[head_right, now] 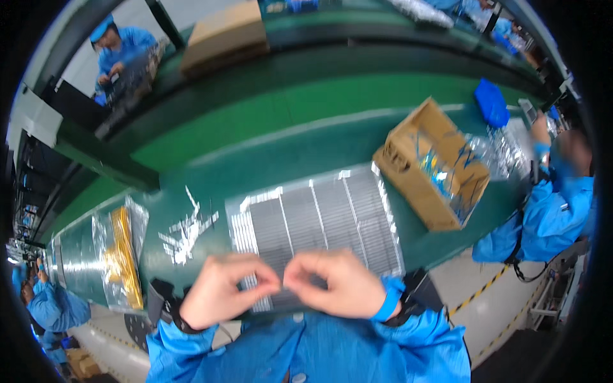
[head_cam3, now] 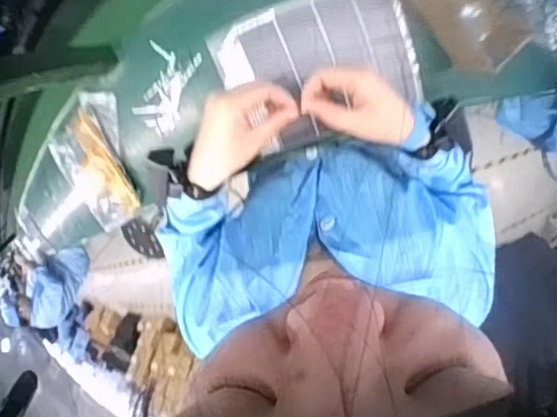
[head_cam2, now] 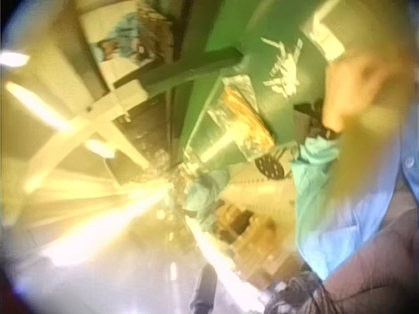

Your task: Manually assembling small metallic strips onto a larger metallic grid frame on a factory assembly line.

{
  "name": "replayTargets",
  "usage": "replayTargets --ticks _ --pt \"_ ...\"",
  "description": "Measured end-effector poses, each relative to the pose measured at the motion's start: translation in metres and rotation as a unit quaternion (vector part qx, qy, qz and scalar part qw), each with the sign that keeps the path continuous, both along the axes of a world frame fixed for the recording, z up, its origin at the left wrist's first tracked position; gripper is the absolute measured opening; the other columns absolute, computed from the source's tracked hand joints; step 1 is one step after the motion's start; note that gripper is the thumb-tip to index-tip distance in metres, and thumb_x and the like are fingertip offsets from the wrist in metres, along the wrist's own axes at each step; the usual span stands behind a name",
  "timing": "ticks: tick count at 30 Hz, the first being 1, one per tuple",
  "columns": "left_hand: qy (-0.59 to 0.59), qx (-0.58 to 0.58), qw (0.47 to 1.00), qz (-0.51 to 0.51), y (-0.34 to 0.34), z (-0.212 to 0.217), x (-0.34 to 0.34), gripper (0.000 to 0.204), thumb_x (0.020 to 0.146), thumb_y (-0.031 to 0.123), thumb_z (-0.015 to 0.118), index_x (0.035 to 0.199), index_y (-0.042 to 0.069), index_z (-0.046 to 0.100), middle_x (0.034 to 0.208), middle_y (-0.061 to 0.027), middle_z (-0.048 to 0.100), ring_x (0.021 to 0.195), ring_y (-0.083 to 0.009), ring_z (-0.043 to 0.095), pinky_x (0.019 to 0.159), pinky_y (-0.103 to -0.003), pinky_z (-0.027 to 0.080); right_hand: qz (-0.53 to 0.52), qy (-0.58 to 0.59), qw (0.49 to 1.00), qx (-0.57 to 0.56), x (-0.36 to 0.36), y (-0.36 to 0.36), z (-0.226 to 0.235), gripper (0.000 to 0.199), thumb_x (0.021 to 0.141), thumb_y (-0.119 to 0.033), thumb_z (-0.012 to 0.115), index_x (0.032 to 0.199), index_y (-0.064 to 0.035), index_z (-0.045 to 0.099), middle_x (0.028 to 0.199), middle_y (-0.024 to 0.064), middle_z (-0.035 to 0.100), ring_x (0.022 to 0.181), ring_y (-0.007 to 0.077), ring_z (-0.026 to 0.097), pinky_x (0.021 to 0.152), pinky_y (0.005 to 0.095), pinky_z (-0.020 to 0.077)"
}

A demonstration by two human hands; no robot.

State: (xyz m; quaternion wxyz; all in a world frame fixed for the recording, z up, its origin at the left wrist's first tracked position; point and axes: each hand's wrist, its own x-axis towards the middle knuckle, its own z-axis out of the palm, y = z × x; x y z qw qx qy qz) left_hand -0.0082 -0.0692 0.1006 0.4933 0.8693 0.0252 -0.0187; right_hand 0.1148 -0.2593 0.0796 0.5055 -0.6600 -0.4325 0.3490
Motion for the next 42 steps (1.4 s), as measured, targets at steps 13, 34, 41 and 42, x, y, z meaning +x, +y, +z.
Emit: replayTargets --ticks 13,34,41,42 --pt "0.050 -0.122 0.991 0.017 -0.001 0.004 -0.002 0.008 0.078 0.001 0.075 0.084 0.004 0.070 0.077 -0.0040 0.066 0.071 -0.0127 0.063 0.066 -0.026 0.048 0.025 0.096 0.995 0.025 0.004 0.001 0.002 0.006 0.083 0.000 0.066 0.088 -0.0014 0.064 0.080 0.0045 0.067 0.074 0.0119 0.066 0.069 0.0263 0.0513" --pt "-0.025 -0.128 0.991 -0.021 0.005 -0.008 0.000 0.017 0.071 -0.002 0.080 0.086 0.003 0.074 0.084 -0.0087 0.072 0.077 -0.0220 0.068 0.067 -0.031 0.052 0.022 0.048 0.998 0.039 0.007 0.006 -0.006 0.012 0.076 0.002 0.064 0.086 -0.0034 0.061 0.074 0.0060 0.062 0.067 0.0181 0.062 0.063 0.0294 0.0499" --pt "-0.082 -0.146 0.985 -0.033 0.004 -0.015 0.002 0.019 0.070 0.001 0.083 0.085 0.003 0.071 0.079 -0.0069 0.073 0.074 -0.0205 0.069 0.066 -0.031 0.051 0.065 0.152 0.984 0.065 0.008 0.005 -0.005 0.010 0.078 0.001 0.063 0.087 -0.0033 0.061 0.074 0.0035 0.060 0.067 0.0138 0.058 0.065 0.0273 0.0482" --pt "-0.081 -0.146 0.985 -0.033 0.004 -0.016 0.002 0.019 0.070 0.001 0.083 0.085 0.003 0.071 0.079 -0.0069 0.073 0.074 -0.0205 0.069 0.066 -0.031 0.051 0.077 0.158 0.982 0.071 0.008 0.005 -0.006 0.010 0.078 0.001 0.063 0.087 -0.0032 0.061 0.075 0.0031 0.060 0.067 0.0130 0.058 0.066 0.0270 0.0479"
